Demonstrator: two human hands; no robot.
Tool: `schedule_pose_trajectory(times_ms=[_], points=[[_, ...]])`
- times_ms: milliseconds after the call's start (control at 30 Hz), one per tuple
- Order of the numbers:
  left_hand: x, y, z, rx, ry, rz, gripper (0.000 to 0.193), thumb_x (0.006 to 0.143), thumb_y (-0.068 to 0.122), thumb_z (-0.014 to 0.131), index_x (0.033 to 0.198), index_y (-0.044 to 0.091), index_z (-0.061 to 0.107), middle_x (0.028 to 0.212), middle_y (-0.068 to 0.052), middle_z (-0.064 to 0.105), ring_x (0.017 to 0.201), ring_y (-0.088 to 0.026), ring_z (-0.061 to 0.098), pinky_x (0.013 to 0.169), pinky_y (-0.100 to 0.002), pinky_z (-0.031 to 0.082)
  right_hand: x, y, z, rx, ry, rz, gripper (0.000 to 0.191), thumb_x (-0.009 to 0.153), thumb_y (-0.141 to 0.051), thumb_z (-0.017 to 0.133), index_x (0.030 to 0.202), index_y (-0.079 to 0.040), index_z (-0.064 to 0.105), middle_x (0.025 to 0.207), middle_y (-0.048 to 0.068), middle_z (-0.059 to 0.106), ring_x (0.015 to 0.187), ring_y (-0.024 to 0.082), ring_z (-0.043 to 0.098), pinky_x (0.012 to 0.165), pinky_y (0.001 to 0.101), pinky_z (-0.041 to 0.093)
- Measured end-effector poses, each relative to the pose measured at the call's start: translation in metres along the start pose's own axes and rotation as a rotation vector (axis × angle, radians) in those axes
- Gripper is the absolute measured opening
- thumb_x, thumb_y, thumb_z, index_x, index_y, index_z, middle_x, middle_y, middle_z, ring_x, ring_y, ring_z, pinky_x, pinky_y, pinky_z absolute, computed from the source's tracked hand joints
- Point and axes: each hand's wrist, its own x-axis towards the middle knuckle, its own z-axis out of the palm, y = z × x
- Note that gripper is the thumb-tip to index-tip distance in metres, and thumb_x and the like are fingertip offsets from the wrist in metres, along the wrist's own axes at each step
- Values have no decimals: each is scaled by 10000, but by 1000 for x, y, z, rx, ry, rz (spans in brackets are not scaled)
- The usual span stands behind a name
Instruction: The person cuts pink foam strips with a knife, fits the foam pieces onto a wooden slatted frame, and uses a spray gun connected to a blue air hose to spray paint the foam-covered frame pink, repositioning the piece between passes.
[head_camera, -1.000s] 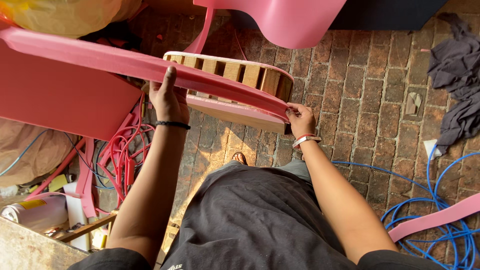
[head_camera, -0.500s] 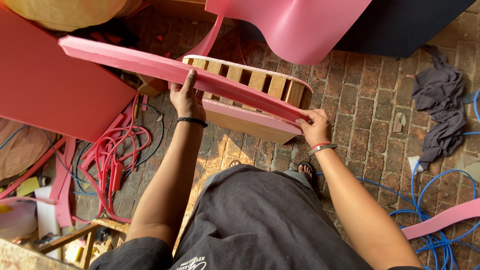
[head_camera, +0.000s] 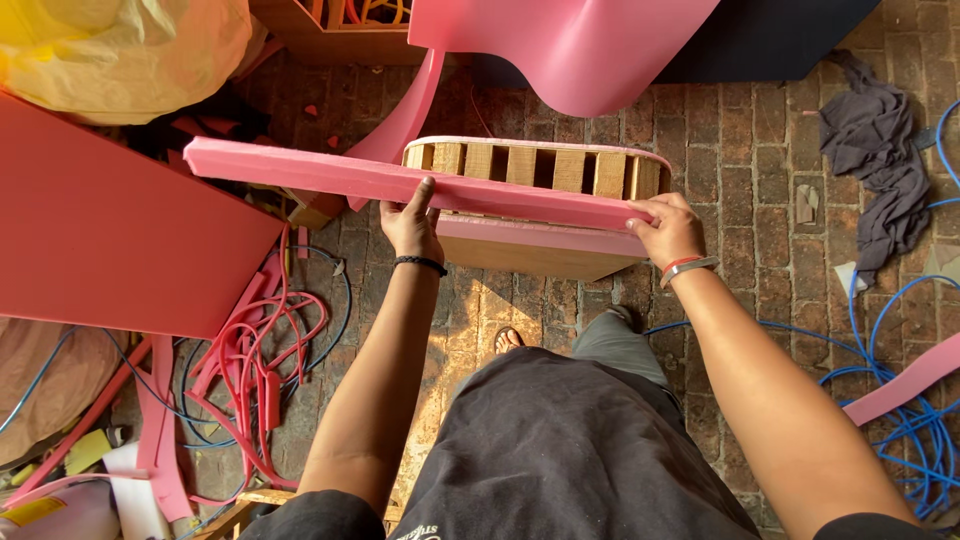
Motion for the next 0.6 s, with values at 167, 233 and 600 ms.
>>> schedule_pose_trajectory(times_ms=[167, 233, 600], points=[[14, 2, -5, -108, 36, -56, 478, 838, 111, 836, 1253, 58, 605, 1137, -106, 718, 1055, -236, 705, 894, -399, 625, 10, 0, -7, -174, -84, -19, 328, 804, -216, 861, 1125, -184, 803, 1148, 45, 670, 1013, 221, 669, 928, 368, 550], [21, 5, -8, -125, 44, -37, 458, 824, 111, 828, 1229, 78, 618, 1106, -84, 724, 1021, -227, 713, 864, -387, 630, 17, 2, -11, -194, -140, -68, 342, 802, -217, 858, 1138, -183, 799, 1165, 49, 669, 1033, 236, 672, 945, 378, 547], [45, 14, -28, -41, 126, -20, 415, 799, 117, 857, 1154, 98, 642, 1082, -40, 719, 1010, -196, 699, 852, -374, 582, 42, -14, 20, -173, -197, -377, 403, 821, -393, 831, 1167, -188, 802, 1136, 52, 684, 993, 233, 697, 920, 374, 573]])
